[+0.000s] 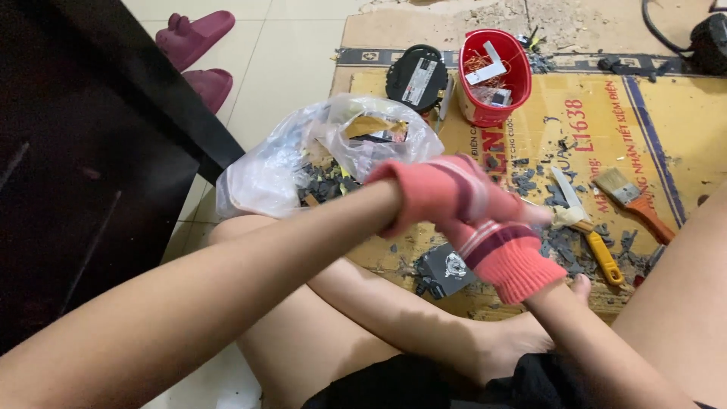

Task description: The person is using a knife to scrape off excess plastic or debris from a grey electronic casing while wearing pink gloves.

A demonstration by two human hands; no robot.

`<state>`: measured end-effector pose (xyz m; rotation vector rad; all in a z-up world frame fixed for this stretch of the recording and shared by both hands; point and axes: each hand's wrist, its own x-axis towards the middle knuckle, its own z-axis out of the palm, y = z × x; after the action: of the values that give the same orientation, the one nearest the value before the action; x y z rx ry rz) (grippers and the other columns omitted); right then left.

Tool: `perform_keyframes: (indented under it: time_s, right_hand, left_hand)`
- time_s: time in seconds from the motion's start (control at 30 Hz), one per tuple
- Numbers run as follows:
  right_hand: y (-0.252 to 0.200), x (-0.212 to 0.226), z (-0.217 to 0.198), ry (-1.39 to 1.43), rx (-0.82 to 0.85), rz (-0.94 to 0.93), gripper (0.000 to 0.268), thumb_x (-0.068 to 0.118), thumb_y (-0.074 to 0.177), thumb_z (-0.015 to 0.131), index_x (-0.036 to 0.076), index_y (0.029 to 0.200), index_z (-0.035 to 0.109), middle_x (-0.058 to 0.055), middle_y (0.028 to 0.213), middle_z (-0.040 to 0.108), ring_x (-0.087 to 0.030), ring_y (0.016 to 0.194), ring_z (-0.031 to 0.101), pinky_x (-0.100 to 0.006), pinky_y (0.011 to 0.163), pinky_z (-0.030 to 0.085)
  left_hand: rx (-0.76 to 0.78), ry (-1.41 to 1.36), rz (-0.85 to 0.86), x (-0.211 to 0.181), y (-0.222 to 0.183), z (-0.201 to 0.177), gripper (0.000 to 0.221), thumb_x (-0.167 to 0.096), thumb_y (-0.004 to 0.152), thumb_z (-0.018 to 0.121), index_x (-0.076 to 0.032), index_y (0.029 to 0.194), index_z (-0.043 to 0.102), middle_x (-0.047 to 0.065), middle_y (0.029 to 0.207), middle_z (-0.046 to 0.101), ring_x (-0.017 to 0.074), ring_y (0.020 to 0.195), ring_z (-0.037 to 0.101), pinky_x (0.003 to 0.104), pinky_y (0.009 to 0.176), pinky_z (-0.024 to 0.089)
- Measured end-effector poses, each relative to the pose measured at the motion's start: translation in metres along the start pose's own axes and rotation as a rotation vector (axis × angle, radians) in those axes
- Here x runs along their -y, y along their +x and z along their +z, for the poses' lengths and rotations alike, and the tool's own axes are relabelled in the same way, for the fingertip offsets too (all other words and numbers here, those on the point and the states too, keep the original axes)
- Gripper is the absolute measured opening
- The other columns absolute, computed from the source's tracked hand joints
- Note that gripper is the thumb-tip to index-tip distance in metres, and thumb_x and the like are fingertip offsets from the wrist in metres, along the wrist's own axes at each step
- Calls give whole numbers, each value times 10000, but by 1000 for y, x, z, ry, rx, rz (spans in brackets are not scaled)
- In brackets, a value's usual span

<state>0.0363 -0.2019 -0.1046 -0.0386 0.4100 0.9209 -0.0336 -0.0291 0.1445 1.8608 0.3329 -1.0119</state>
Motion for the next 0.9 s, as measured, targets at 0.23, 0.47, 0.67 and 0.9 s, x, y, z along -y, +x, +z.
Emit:
perform_keyframes:
  time_s: [0.23, 0.47, 0.67, 0.9]
  right_hand:
    - [-3, -12, 7, 140, -122, -121, 634, 466, 986, 383, 105, 1507, 372, -191, 1450, 592, -305, 1334, 586, -453, 1125, 470]
    - [-16, -28, 30, 284, -248, -236, 721, 596, 957, 323, 120, 1495, 385, -202, 1428, 634, -327, 1303, 633, -487, 1085, 510]
    - [-34, -44, 56, 427, -341, -353, 806, 706, 932, 270, 133, 1484, 397, -210, 1409, 669, -345, 1276, 674, -515, 1051, 545]
    - [-42, -57, 74, 593, -436, -490, 915, 835, 903, 207, 149, 1472, 410, -220, 1387, 711, -366, 1245, 722, -547, 1011, 587]
  left_hand:
    - [-294, 631, 440, 35, 50, 11, 756, -748, 534, 520, -199, 1020, 702, 9, 861, 739, 181, 781, 733, 327, 671, 615]
    - [-423, 646, 506, 32, 40, 11, 511, -533, 665, 677, -197, 1050, 675, 53, 880, 714, 280, 886, 755, 447, 788, 629]
    - [-387, 681, 530, 33, 54, 9, 738, -608, 569, 673, -182, 1171, 699, 112, 1019, 730, 328, 1012, 746, 456, 821, 619]
    - [-332, 414, 378, 38, 68, 9, 620, -532, 649, 668, -227, 1188, 697, 65, 1017, 749, 277, 1013, 752, 433, 869, 618]
